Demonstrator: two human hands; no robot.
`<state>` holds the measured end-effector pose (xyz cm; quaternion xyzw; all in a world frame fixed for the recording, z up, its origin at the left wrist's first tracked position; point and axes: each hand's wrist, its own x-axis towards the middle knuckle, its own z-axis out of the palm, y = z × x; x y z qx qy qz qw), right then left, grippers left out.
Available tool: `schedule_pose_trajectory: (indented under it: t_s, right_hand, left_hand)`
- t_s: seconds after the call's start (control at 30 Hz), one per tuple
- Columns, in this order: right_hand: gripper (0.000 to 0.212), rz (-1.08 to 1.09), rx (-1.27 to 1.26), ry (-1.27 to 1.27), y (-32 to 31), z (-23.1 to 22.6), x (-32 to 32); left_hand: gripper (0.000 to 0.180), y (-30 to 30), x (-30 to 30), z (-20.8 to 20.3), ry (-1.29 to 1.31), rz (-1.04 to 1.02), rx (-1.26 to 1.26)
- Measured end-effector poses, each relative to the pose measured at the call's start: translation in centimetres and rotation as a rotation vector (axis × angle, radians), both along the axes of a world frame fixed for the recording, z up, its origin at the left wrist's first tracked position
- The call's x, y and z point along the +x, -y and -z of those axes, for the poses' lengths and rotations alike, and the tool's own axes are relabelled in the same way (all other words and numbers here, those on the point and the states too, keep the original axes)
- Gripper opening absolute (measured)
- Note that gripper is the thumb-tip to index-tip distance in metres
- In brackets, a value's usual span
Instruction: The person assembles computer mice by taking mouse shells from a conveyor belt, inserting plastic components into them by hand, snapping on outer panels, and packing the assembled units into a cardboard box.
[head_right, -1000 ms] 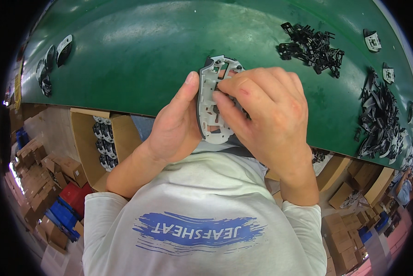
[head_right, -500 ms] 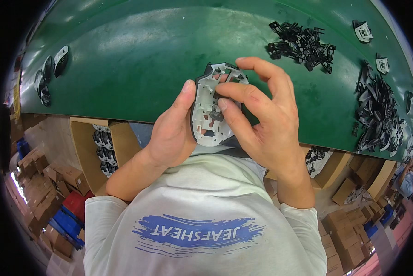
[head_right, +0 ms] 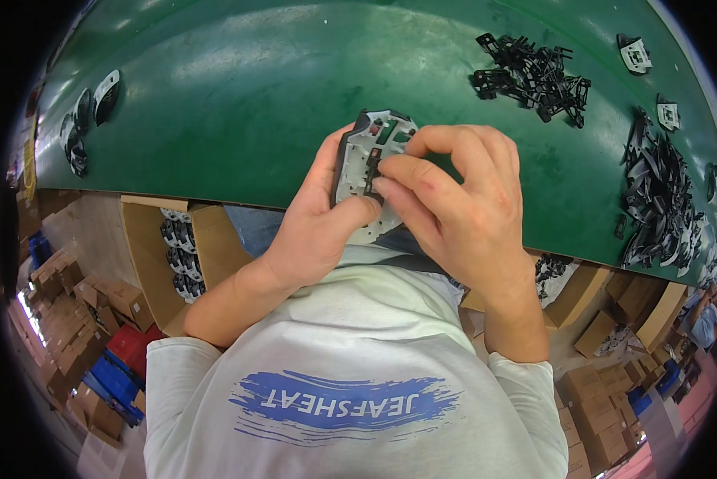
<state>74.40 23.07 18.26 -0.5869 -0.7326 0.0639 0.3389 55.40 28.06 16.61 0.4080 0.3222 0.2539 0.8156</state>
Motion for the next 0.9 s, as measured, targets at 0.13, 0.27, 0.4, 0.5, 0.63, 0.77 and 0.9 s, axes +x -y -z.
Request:
schedule_pose_trajectory:
  t_s: [0.13,0.27,0.4,0.5,0.63,0.77,0.9]
  right_hand:
    - [0.037,0.03,-0.092,-0.229,1.0,0.2,-0.6]
    - [0.044,0.079,-0.111,-0.35,1.2,0.7,-1.3]
    - [0.052,0.227,-0.152,-0.649,1.5,1.8,-2.9]
    - [0.053,0.254,-0.247,-0.738,1.7,1.4,-2.9]
    - [0.056,0.242,-0.166,-0.507,1.4,3.3,-2.3]
    - [0.057,0.219,-0.164,-0.582,1.2,3.2,-2.7]
    - [0.056,0.232,-0.271,-0.912,1.4,2.8,-3.6]
  left_hand:
    - [0.06,-0.2,0.2,-0.3,0.041,-0.123,-0.137]
    - [0.054,-0.6,0.0,0.2,-0.021,-0.115,-0.178]
    - [0.057,-0.1,0.4,-0.2,0.021,-0.134,-0.145]
    - [0.059,0.4,0.2,0.2,0.023,-0.123,-0.097]
    - [0.064,0.8,0.0,0.6,-0.063,-0.017,0.069]
    - [0.061,0.9,-0.1,0.8,-0.079,-0.063,0.099]
    - [0.056,1.1,-0.4,1.2,-0.172,-0.05,0.236]
